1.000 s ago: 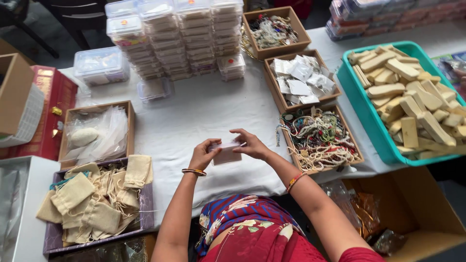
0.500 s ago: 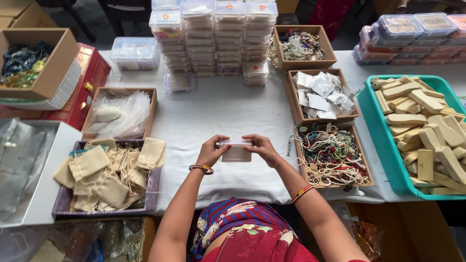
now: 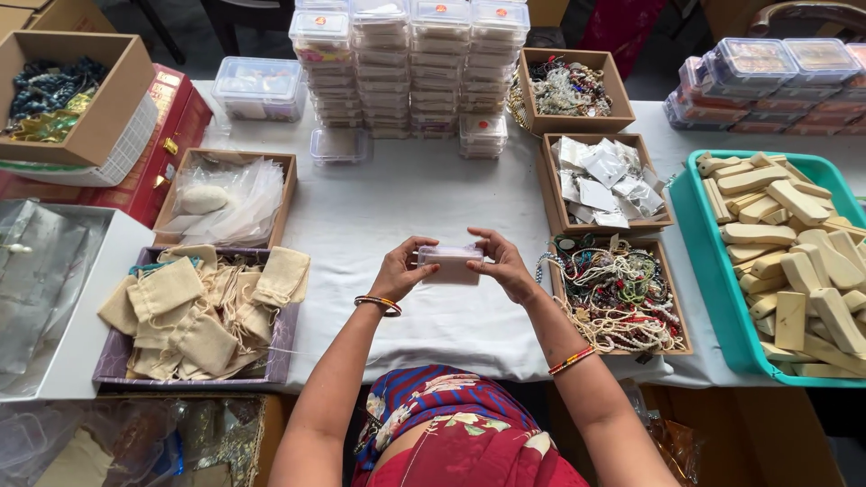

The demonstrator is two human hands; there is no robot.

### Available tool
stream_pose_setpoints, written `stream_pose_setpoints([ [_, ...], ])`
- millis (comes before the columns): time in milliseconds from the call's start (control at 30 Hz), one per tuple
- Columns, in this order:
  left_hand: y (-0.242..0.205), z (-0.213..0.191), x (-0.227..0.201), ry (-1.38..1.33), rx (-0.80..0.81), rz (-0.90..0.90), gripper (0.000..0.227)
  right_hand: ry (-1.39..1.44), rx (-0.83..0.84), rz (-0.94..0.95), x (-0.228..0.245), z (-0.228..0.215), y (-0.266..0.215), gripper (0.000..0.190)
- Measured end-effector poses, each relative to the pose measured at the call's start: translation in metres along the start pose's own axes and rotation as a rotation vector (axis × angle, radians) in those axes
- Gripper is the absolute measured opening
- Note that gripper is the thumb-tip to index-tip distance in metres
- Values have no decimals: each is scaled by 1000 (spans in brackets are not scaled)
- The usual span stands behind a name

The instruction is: The person sits at a table and packages beaded necklaces. They pick up a necklace, place it into a small plastic bag, and then put the bag into a beige cloth pouch. They tie the pouch closed and place it into a clear plastic container.

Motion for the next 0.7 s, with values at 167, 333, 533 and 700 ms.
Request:
stream_pose_setpoints([
  [167, 9, 6, 26, -41, 43, -5, 38, -109, 22, 59, -35, -16, 0, 56],
  [333, 17, 6, 50, -78, 71, -31, 36, -292, -25, 25, -49, -21, 5, 41],
  [533, 16, 2, 65, 86, 77, -104, 43, -670, -17, -14, -20, -5, 21, 34],
  [700, 5, -11, 87, 834, 33, -205, 113, -1033, -211, -175, 23, -26, 58, 50],
])
Point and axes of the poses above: each hand's wrist, its own y-axis towards the middle knuckle, its own z-axis out of the palm, x = y × z, the point moved 10 cm from there along y, towards the middle knuckle, and after that the axes turned 10 degrees about x, right-handed, at the moved point
